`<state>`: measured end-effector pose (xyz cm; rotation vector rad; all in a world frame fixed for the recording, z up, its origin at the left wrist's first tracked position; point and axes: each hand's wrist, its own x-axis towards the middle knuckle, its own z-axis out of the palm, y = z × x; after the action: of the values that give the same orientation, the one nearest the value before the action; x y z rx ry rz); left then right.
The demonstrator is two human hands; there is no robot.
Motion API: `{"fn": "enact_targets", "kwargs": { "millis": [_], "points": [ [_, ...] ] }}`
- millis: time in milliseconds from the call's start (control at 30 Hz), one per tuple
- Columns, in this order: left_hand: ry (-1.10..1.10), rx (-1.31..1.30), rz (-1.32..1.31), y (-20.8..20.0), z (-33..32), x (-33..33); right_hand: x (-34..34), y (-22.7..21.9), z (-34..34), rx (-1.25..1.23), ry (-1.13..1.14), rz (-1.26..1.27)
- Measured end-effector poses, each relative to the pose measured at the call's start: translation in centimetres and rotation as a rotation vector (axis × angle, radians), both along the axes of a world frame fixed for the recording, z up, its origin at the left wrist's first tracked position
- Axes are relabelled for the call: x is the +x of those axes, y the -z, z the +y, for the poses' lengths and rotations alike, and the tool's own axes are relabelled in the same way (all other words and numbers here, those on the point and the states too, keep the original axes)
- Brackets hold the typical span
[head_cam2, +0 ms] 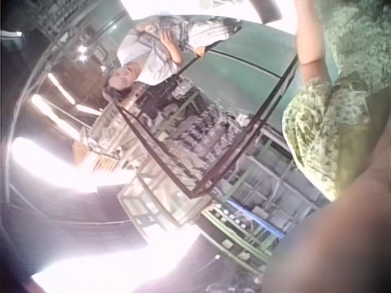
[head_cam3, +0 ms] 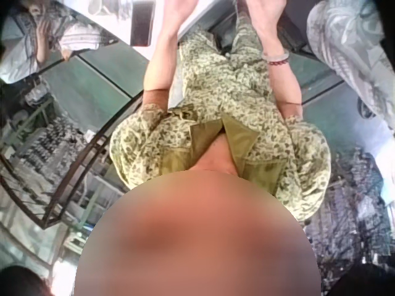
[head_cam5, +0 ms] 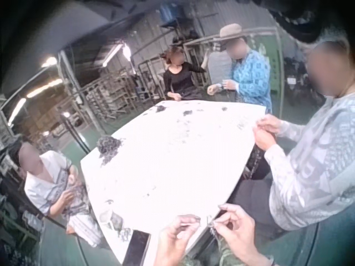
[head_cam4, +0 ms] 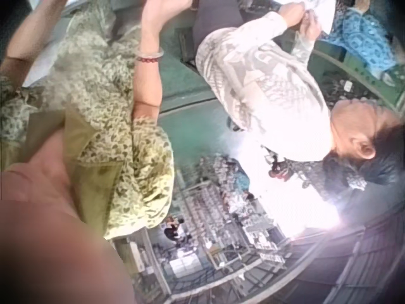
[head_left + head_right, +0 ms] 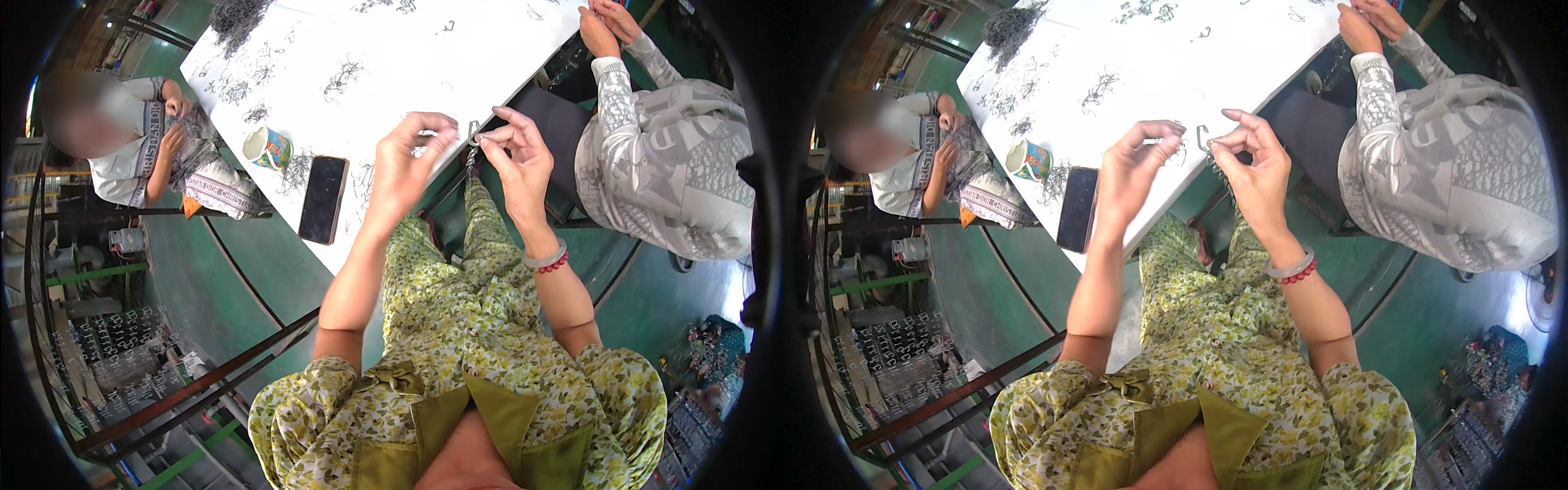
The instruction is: The person sits at a table with others and repeatedly picks up small metal paperclips, straightens or bends them by hand, and places them on a large white sheet. The person occasionally lifts a formed clip to hang it on a nearby rack. A smartphone and a cup remain on the table throughout.
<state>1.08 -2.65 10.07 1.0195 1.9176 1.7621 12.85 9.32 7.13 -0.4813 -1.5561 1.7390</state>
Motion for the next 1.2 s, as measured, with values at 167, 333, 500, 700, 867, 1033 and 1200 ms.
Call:
{"fn": "enact_targets", "kwargs": {
  "millis": [167, 333, 500, 700, 867, 1033, 1200],
  "points": [
    [-0.136, -0.024, 0.263, 0.6, 1.4, 2.2, 0.3, -0.5, -1.3, 0.097, 0.089, -0.016],
    [-0.129, 0.022, 0.105, -0.3, 1.4, 3.0, 0.3, 0.7, -1.0, 0.35, 0.117, -0.029],
    [-0.095, 0.096, 0.034, -0.7, 1.1, 2.6, -2.0, 1.8, 2.5, 0.207, 0.042, -0.054],
    [0.027, 0.022, -0.026, -1.0, 0.3, 2.9, -14.4, 5.2, 12.4, 0.876, 0.087, -0.356],
    [0.107, -0.002, -0.092, 0.1, -0.1, 3.1, -21.8, 7.4, 16.8, 1.454, 0.071, -0.56],
    [0.091, 0.003, 0.023, 0.2, -0.6, 2.8, -22.6, 6.9, 18.7, 0.968, 0.031, -0.391],
    [0.07, 0.081, -0.029, 0.3, -0.8, 4.0, -18.7, 3.1, 15.5, 0.09, -0.327, -0.29]
  ]
}}
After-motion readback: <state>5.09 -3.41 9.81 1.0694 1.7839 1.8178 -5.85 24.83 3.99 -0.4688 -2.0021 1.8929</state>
